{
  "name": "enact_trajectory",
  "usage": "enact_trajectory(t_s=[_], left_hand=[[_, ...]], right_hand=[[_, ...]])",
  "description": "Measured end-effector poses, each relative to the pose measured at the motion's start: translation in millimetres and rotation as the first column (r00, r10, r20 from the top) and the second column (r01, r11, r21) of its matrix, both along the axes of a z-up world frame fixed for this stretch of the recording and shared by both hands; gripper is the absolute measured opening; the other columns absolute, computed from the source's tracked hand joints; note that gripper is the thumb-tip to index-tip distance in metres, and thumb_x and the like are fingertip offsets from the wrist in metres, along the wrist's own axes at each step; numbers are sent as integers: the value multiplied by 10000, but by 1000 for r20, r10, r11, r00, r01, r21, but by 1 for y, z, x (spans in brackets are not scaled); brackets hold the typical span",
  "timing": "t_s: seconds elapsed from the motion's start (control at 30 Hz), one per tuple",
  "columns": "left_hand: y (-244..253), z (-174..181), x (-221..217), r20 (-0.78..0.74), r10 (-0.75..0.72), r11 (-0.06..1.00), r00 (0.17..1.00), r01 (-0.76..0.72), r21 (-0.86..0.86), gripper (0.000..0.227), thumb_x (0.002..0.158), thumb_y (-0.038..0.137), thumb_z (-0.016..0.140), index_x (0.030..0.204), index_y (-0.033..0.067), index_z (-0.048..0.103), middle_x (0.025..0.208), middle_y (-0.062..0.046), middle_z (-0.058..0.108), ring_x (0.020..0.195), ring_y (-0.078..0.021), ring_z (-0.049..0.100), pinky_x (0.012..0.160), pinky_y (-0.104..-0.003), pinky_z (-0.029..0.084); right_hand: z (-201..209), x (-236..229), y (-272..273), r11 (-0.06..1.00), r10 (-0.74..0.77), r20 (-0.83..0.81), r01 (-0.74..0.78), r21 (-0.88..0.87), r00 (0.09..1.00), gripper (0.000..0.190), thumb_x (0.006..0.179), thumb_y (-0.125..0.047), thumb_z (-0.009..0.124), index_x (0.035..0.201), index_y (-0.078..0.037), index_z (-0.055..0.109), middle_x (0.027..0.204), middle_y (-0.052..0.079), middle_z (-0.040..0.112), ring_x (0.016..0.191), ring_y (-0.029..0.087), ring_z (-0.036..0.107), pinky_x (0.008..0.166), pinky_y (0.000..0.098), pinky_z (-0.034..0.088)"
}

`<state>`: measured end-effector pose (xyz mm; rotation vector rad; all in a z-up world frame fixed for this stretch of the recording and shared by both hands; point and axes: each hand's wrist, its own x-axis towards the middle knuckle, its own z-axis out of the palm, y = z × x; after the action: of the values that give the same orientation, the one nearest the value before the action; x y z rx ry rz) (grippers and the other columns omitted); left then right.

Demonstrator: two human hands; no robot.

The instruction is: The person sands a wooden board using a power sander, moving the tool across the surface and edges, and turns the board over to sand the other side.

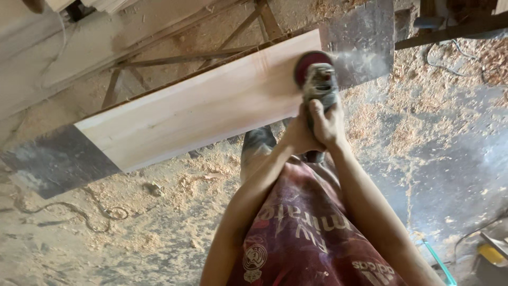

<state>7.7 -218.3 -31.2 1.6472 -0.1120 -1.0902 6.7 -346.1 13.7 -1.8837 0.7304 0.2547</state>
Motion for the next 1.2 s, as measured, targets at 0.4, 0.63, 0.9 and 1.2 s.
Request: enact_trajectory(t_s=[0.4, 0.63, 0.9, 1.2], left_hand=[[-6, -2, -29, 30, 234, 962, 972, -227, -151, 1056, 616, 309, 942, 1413, -38, 342, 1168, -217, 672, 1007, -369, 723, 881, -468, 642], [-64, 2, -4, 108, 191, 981, 975, -188, -40, 1194, 477, 327, 968, 1385, -78, 307, 1064, -217, 699, 919, -382, 725, 847, -477, 640], [-115, -16, -48, -855, 451, 180, 257, -964, -195, 895, 723, 249, 911, 1388, -11, 371, 1176, -151, 635, 1058, -268, 684, 940, -431, 619], [-189, -5, 16, -305, 877, 292, 371, -916, -274, 733, 761, 116, 880, 1332, -14, 439, 1193, -130, 627, 1066, -220, 673, 916, -380, 613]], right_hand=[[-13, -9, -8, 949, 310, -104, -315, -34, 945, 617, 971, -488, 581, 1324, 9, 487, 1126, 204, 656, 990, 344, 668, 878, 486, 585], [-17, 0, -62, 979, 200, 67, -203, 36, 978, 632, 1036, -497, 610, 1361, 40, 532, 1199, 203, 680, 1076, 317, 658, 954, 501, 550], [-5, 53, -68, 649, 744, -256, -759, 59, 617, 812, 899, -498, 652, 1451, 28, 372, 1073, 284, 704, 888, 428, 724, 813, 525, 596], [-40, 101, -138, 511, 858, -52, -859, -24, 511, 787, 906, -416, 705, 1453, 56, 391, 1147, 287, 697, 1019, 427, 722, 912, 527, 576]])
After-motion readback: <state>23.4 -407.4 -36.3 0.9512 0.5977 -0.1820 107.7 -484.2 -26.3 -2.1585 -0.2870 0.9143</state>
